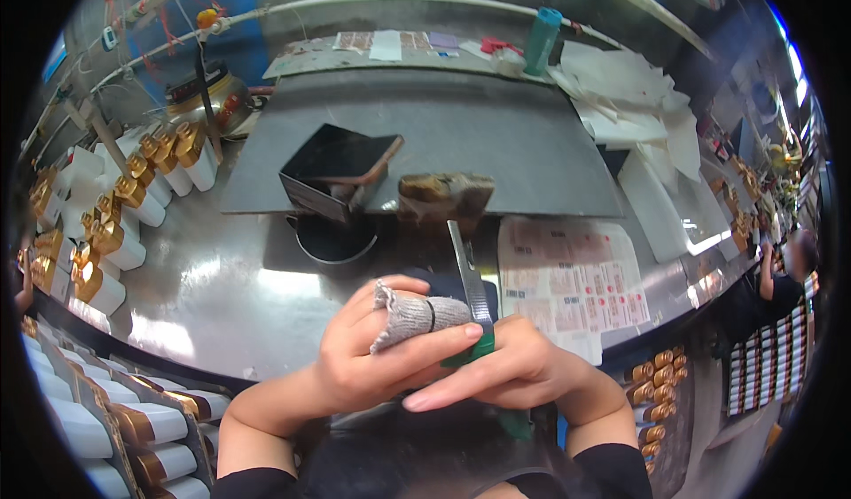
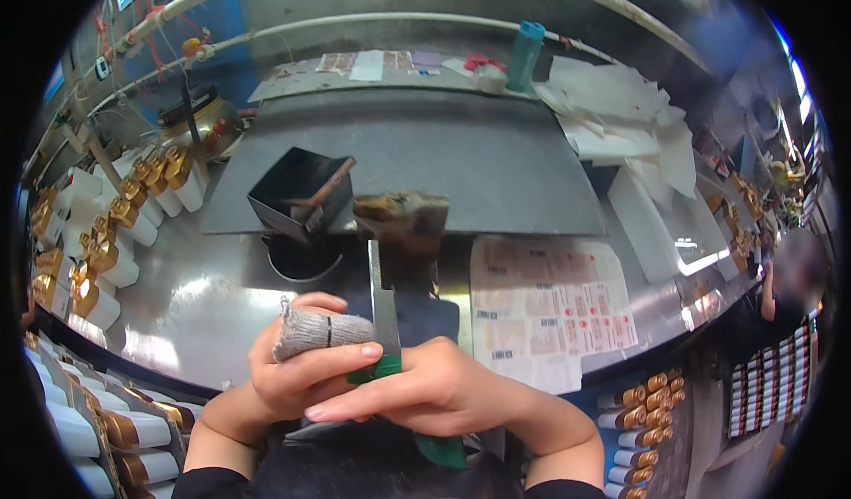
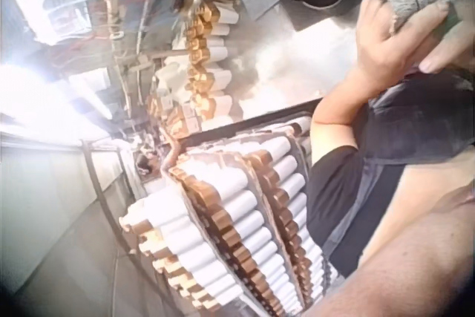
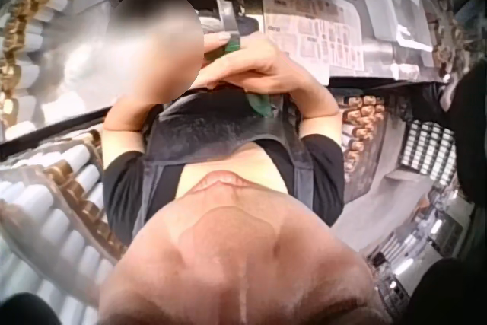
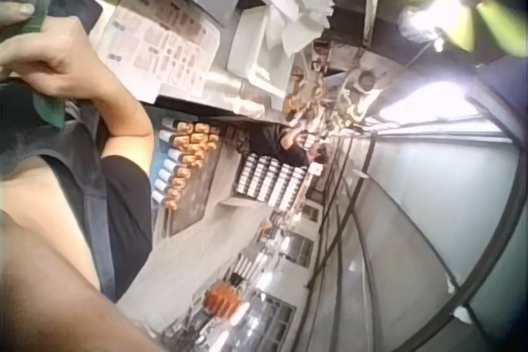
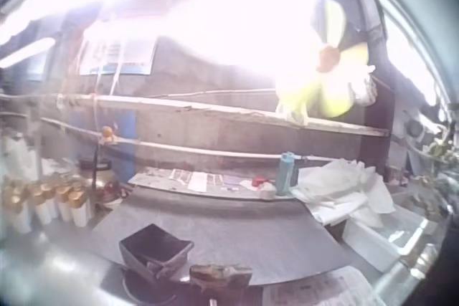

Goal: The person applies a white paper label to a gold and white bottle, smoothing it with a green plastic card. They then use a black marker to write on the label and a pair of scissors to trim the excess paper from the edges.

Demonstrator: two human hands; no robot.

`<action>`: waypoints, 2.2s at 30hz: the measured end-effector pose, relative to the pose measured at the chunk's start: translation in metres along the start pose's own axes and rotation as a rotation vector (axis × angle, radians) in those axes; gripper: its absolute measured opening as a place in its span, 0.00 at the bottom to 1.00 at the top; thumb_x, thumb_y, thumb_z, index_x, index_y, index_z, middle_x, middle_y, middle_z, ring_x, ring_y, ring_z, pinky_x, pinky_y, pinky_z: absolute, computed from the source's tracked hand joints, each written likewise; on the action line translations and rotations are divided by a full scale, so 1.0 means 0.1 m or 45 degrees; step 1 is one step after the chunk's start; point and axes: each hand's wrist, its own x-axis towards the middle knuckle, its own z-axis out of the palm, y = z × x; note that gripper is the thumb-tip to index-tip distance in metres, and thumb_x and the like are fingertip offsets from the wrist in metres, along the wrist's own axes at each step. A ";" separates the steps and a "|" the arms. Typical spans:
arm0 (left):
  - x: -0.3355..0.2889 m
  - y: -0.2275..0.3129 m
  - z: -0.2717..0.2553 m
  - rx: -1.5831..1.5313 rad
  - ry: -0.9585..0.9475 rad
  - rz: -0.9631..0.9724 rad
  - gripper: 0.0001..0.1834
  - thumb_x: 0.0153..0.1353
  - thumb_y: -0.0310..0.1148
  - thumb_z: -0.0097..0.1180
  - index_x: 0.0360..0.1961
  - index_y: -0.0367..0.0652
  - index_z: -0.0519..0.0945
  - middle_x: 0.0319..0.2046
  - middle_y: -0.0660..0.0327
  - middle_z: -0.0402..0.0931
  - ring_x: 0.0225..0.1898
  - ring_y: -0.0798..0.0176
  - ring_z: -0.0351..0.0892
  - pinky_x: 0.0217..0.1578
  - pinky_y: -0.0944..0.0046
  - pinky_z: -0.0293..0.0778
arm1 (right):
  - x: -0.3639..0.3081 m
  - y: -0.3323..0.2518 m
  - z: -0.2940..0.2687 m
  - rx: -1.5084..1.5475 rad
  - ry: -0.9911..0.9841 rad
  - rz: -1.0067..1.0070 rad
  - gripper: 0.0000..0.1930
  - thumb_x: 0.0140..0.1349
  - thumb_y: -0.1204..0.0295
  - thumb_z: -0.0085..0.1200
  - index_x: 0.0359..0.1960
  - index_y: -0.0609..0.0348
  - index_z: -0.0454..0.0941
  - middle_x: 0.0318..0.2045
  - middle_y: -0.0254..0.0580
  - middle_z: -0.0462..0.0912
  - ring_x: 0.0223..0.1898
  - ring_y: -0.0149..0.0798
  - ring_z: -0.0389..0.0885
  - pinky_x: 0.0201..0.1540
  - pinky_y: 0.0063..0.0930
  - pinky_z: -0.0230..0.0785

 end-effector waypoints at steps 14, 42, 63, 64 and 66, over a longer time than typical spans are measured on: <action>-0.72 0.06 0.37 -0.035 0.381 -0.764 0.15 0.58 0.14 0.52 0.46 0.34 0.78 0.43 0.55 0.80 0.48 0.63 0.79 0.51 0.66 0.72 | -0.79 0.74 0.12 -1.163 0.265 -0.255 0.19 0.53 0.52 0.62 0.16 0.50 0.73 0.15 0.27 0.71 0.13 0.31 0.67 0.13 0.24 0.58; -0.40 0.03 0.76 -1.710 -0.453 -1.150 0.18 0.51 0.33 0.67 0.41 0.34 0.80 0.38 0.60 0.81 0.43 0.66 0.78 0.48 0.67 0.72 | -0.87 0.63 0.35 1.422 -0.091 -0.219 0.35 0.69 0.43 0.32 0.26 0.58 0.83 0.37 0.59 0.81 0.28 0.39 0.73 0.31 0.27 0.65; -0.61 0.38 0.77 -0.965 -0.181 -1.013 0.23 0.52 0.21 0.62 0.52 0.35 0.77 0.45 0.58 0.79 0.46 0.67 0.78 0.49 0.66 0.74 | -0.98 0.46 0.33 -0.127 0.198 -0.003 0.48 0.45 0.33 0.48 0.59 0.60 0.71 0.50 0.45 0.81 0.46 0.42 0.83 0.44 0.26 0.74; -0.65 0.39 0.78 -1.030 -0.048 -1.037 0.22 0.53 0.21 0.61 0.52 0.34 0.77 0.46 0.58 0.78 0.45 0.66 0.78 0.49 0.65 0.74 | -0.97 0.44 0.32 -0.182 0.270 -0.059 0.47 0.46 0.33 0.48 0.58 0.60 0.72 0.48 0.45 0.82 0.44 0.42 0.84 0.41 0.25 0.74; -0.66 0.40 0.73 -1.089 0.222 -1.044 0.20 0.55 0.21 0.61 0.50 0.33 0.76 0.46 0.56 0.78 0.44 0.64 0.79 0.47 0.63 0.76 | -1.00 0.26 0.31 -0.011 0.530 0.118 0.41 0.51 0.35 0.48 0.51 0.62 0.78 0.43 0.46 0.85 0.35 0.39 0.86 0.28 0.20 0.72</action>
